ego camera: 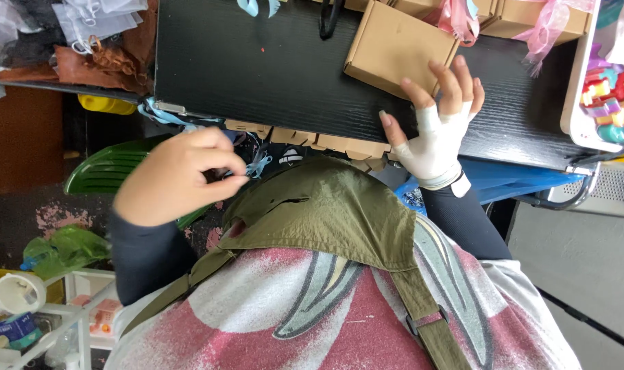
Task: Pack heart-shaped candles into a small cardboard box with decorative filler and tie with a ribbon.
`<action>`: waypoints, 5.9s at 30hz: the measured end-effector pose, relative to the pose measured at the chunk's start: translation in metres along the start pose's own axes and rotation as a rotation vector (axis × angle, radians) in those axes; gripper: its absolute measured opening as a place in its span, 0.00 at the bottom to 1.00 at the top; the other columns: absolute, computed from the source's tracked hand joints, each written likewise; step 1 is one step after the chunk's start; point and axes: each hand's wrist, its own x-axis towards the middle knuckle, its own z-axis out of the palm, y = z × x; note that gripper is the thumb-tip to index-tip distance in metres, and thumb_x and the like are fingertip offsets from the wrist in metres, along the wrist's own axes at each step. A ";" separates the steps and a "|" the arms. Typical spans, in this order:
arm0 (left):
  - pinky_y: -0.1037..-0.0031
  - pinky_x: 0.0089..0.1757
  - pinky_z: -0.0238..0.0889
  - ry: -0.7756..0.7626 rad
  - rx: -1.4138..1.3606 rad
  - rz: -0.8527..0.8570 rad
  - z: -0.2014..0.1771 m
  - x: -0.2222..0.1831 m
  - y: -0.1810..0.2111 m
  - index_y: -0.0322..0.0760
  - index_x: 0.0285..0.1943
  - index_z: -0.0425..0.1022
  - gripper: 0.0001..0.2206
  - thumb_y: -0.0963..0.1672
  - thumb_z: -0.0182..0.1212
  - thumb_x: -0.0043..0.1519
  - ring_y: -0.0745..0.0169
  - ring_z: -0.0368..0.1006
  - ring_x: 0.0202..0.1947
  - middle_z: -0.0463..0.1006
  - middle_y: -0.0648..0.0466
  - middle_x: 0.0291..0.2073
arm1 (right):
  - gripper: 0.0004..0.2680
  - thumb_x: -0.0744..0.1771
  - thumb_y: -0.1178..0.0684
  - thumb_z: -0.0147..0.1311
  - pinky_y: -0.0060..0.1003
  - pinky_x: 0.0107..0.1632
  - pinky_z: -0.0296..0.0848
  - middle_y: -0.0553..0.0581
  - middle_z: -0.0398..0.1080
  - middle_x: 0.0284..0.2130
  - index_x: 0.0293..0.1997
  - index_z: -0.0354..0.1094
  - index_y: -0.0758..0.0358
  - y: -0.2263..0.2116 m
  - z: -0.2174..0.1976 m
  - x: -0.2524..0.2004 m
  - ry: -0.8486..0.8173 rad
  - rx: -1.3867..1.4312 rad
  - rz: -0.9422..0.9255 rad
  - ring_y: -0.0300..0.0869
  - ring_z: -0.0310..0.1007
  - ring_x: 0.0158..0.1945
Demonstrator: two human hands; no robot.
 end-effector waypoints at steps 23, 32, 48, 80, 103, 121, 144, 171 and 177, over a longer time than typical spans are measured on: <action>0.82 0.28 0.63 -0.014 -0.518 0.313 0.021 0.091 0.048 0.35 0.50 0.76 0.07 0.40 0.67 0.65 0.77 0.76 0.22 0.79 0.59 0.22 | 0.14 0.70 0.44 0.61 0.37 0.46 0.74 0.55 0.69 0.30 0.36 0.61 0.62 0.054 -0.066 -0.089 0.172 1.479 0.618 0.39 0.66 0.30; 0.85 0.31 0.61 0.055 -0.705 0.337 0.003 0.076 0.030 0.29 0.58 0.72 0.09 0.39 0.59 0.71 0.75 0.76 0.28 0.78 0.56 0.28 | 0.09 0.72 0.55 0.60 0.28 0.40 0.63 0.55 0.70 0.30 0.36 0.69 0.69 0.091 -0.116 -0.121 0.024 0.991 0.740 0.35 0.65 0.32; 0.68 0.38 0.65 0.720 0.539 0.408 0.005 0.059 0.012 0.39 0.63 0.80 0.21 0.36 0.76 0.60 0.57 0.70 0.33 0.68 0.55 0.28 | 0.09 0.63 0.63 0.73 0.43 0.60 0.72 0.53 0.71 0.35 0.42 0.75 0.61 0.093 -0.083 -0.080 0.313 -0.211 0.080 0.49 0.72 0.45; 0.76 0.32 0.66 -0.250 -0.244 0.276 -0.001 0.049 0.037 0.41 0.81 0.45 0.42 0.41 0.66 0.58 0.71 0.70 0.25 0.76 0.56 0.26 | 0.29 0.60 0.43 0.77 0.49 0.68 0.59 0.59 0.62 0.65 0.65 0.66 0.58 0.040 -0.032 0.029 -0.166 0.021 -0.087 0.54 0.60 0.68; 0.79 0.39 0.72 -0.137 -0.737 0.201 0.083 0.110 0.021 0.29 0.65 0.70 0.25 0.54 0.44 0.73 0.72 0.75 0.34 0.79 0.52 0.51 | 0.40 0.65 0.46 0.73 0.42 0.75 0.63 0.62 0.62 0.63 0.79 0.40 0.67 0.012 -0.007 -0.010 0.028 0.961 0.498 0.47 0.63 0.69; 0.68 0.59 0.71 -0.036 -1.671 0.110 0.087 0.121 0.062 0.33 0.76 0.50 0.33 0.50 0.59 0.67 0.60 0.70 0.64 0.67 0.47 0.65 | 0.35 0.66 0.19 0.43 0.39 0.61 0.63 0.58 0.63 0.59 0.71 0.52 0.59 -0.014 0.006 -0.027 0.313 1.106 0.313 0.41 0.65 0.56; 0.72 0.66 0.60 0.125 -0.933 0.121 0.073 0.132 0.005 0.26 0.83 0.37 0.36 0.48 0.53 0.72 0.58 0.66 0.70 0.64 0.40 0.74 | 0.12 0.70 0.46 0.60 0.35 0.45 0.68 0.54 0.68 0.26 0.34 0.66 0.62 0.056 -0.057 -0.048 0.060 1.556 0.625 0.39 0.66 0.29; 0.72 0.36 0.70 0.108 -0.107 0.645 0.002 0.116 0.134 0.35 0.80 0.38 0.42 0.58 0.60 0.69 0.63 0.76 0.30 0.80 0.48 0.51 | 0.19 0.65 0.51 0.66 0.32 0.37 0.70 0.54 0.70 0.32 0.62 0.68 0.61 -0.014 -0.074 0.010 -0.235 0.686 0.234 0.37 0.71 0.33; 0.71 0.46 0.71 -0.062 -0.179 0.816 0.016 0.130 0.144 0.35 0.78 0.46 0.39 0.58 0.58 0.67 0.62 0.73 0.34 0.75 0.54 0.35 | 0.12 0.72 0.40 0.55 0.36 0.53 0.76 0.48 0.70 0.34 0.52 0.70 0.56 0.006 -0.046 -0.008 -0.034 1.091 0.276 0.33 0.76 0.39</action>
